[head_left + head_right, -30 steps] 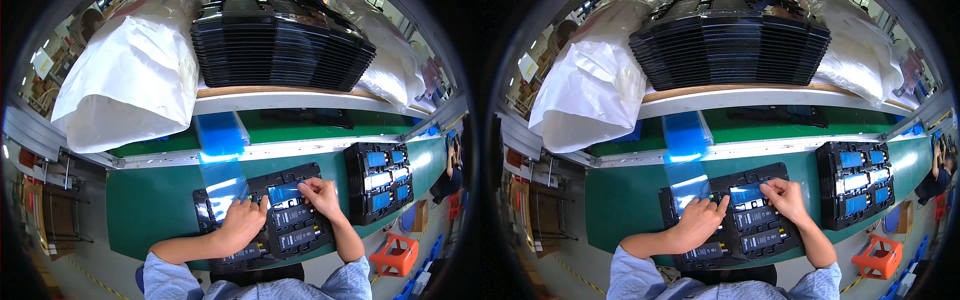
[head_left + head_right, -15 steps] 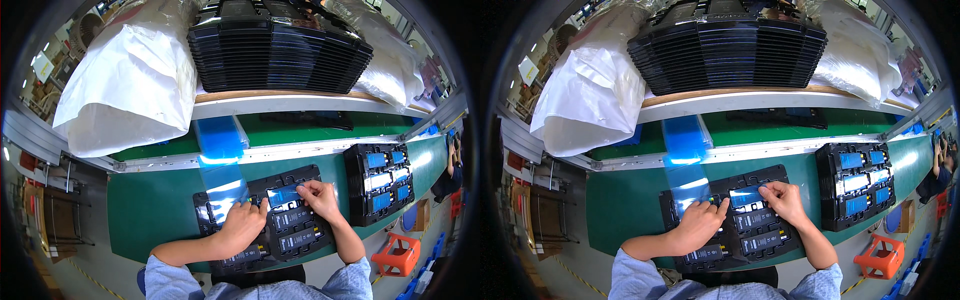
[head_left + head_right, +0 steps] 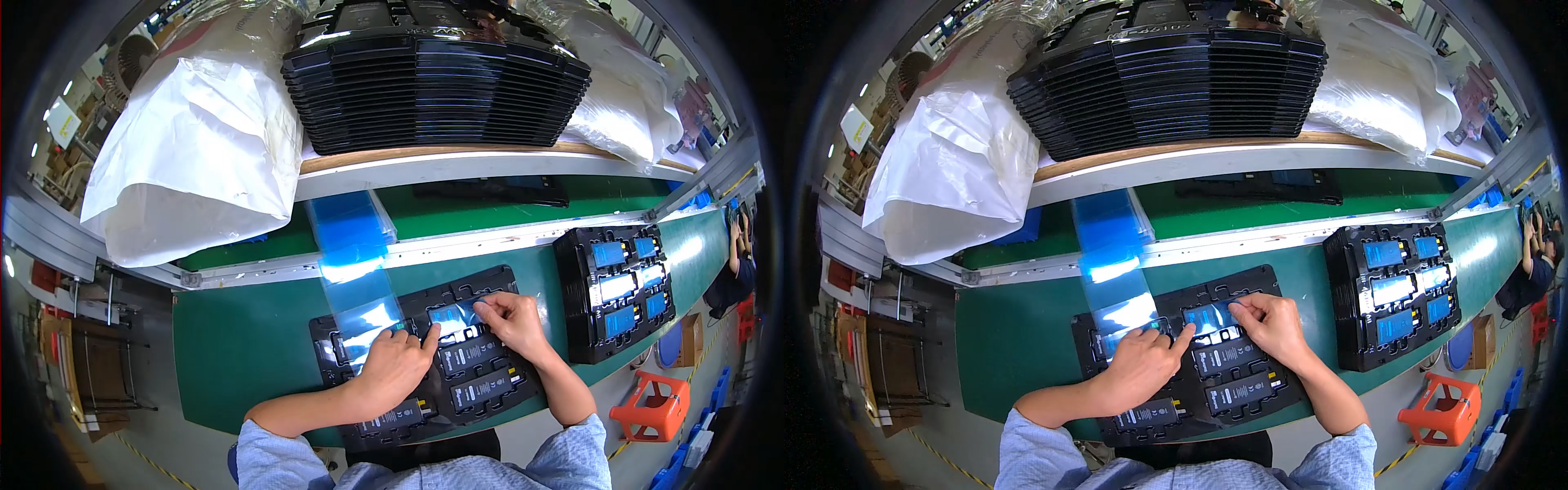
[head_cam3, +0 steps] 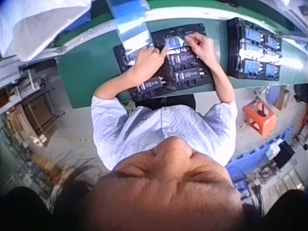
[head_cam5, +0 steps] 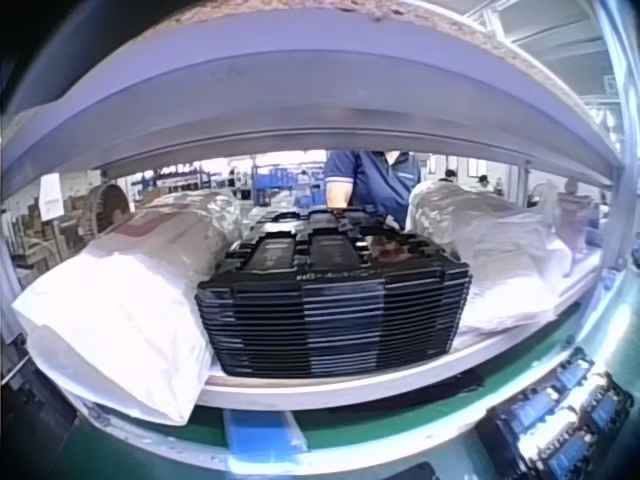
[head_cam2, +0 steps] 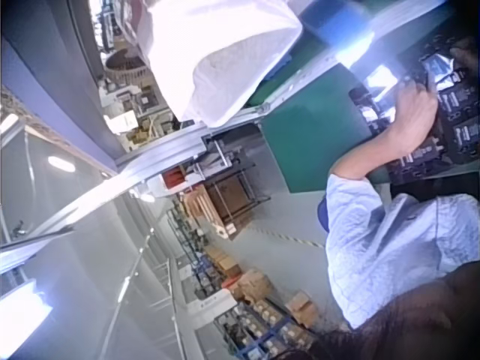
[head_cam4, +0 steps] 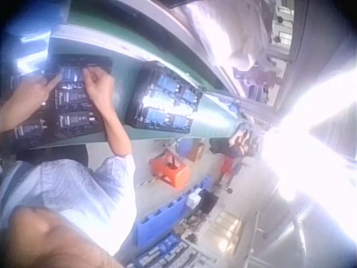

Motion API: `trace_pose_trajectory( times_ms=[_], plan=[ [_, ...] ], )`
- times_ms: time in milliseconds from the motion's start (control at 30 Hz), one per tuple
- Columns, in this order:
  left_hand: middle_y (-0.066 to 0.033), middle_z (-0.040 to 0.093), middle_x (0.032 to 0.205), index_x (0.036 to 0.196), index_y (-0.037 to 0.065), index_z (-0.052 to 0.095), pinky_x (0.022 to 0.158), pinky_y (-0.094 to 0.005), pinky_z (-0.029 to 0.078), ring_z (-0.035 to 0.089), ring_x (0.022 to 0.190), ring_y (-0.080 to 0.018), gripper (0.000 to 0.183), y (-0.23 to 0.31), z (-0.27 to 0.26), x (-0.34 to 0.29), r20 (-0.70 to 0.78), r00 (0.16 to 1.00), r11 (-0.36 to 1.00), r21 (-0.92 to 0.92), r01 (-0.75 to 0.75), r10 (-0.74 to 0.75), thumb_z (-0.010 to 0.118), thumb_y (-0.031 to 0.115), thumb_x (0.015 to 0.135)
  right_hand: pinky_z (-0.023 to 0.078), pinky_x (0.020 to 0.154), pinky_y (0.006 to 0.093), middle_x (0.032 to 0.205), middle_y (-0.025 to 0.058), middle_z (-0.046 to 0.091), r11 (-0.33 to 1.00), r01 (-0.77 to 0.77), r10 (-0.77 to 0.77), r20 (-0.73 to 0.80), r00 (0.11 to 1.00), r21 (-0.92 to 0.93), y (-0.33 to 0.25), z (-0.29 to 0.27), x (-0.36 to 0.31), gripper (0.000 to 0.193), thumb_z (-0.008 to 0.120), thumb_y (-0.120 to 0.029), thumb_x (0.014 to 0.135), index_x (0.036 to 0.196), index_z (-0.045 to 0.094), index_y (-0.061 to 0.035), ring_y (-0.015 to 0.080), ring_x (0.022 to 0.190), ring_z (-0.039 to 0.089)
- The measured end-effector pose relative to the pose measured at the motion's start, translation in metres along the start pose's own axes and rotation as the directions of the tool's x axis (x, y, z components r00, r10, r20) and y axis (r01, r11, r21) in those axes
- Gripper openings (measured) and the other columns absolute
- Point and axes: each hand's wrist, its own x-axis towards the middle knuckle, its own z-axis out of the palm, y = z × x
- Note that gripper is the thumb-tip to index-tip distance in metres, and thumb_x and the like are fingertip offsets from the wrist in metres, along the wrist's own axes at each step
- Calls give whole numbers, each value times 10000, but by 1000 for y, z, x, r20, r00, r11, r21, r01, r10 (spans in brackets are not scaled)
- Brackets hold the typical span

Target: The person places blue rectangular components into slots on a black plastic tray. They handle the components one by one, aligning them carefully within the tray's compartments. The person repeats this process for multiple components, filling the tray systematically.

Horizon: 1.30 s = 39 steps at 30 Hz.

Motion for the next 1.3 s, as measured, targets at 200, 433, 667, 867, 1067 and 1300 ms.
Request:
trace_pose_trajectory(
  times_ms=[200,433,667,867,1067,1300],
  plan=[
    [-75,634,702,1275,-11,542,625,-329,457,614,680,-193,548,0,0,1,-5,1000,1000,-5,-4,4,596,62,735,472,508,271,665,107,664,991,82,-88,-53,995,-102,-8,2,-3,171,714,-143,809,875,706,15,117,530,600],
    [-60,597,630,1218,1,595,581,-317,438,591,606,-190,513,-1,6,0,-90,996,999,31,-14,16,620,116,718,468,518,302,728,100,645,938,237,-247,-11,969,-252,-26,-3,-8,131,683,-111,818,837,678,19,178,535,587],
    [-58,623,682,1267,-2,556,610,-312,443,605,666,-183,543,1,-1,0,0,1000,999,37,-1,1,598,65,730,483,592,313,917,141,657,984,170,-166,71,984,-53,-25,-5,-4,164,633,-110,865,811,578,34,216,633,602],
    [-70,629,704,1286,-19,529,615,-314,450,613,678,-191,587,0,-2,0,6,1000,1000,-13,-4,4,615,60,711,478,644,325,970,140,662,996,86,-82,111,990,-35,-23,-7,-5,197,571,-153,920,861,557,34,187,672,587],
    [-100,629,722,1295,-78,482,620,-326,468,625,706,-213,659,2,-7,-2,44,999,1000,-21,1,-1,637,36,665,455,732,277,892,42,623,947,-81,37,147,988,310,-16,-19,0,229,540,-196,966,897,576,19,110,793,544],
    [-83,607,630,1251,-35,532,605,-331,474,622,631,-214,475,0,-5,-5,-41,999,1000,-8,1,-1,603,205,847,358,496,177,635,-44,545,906,-183,126,170,977,382,-4,-28,2,206,628,-201,928,943,634,4,17,558,462]
  ],
)
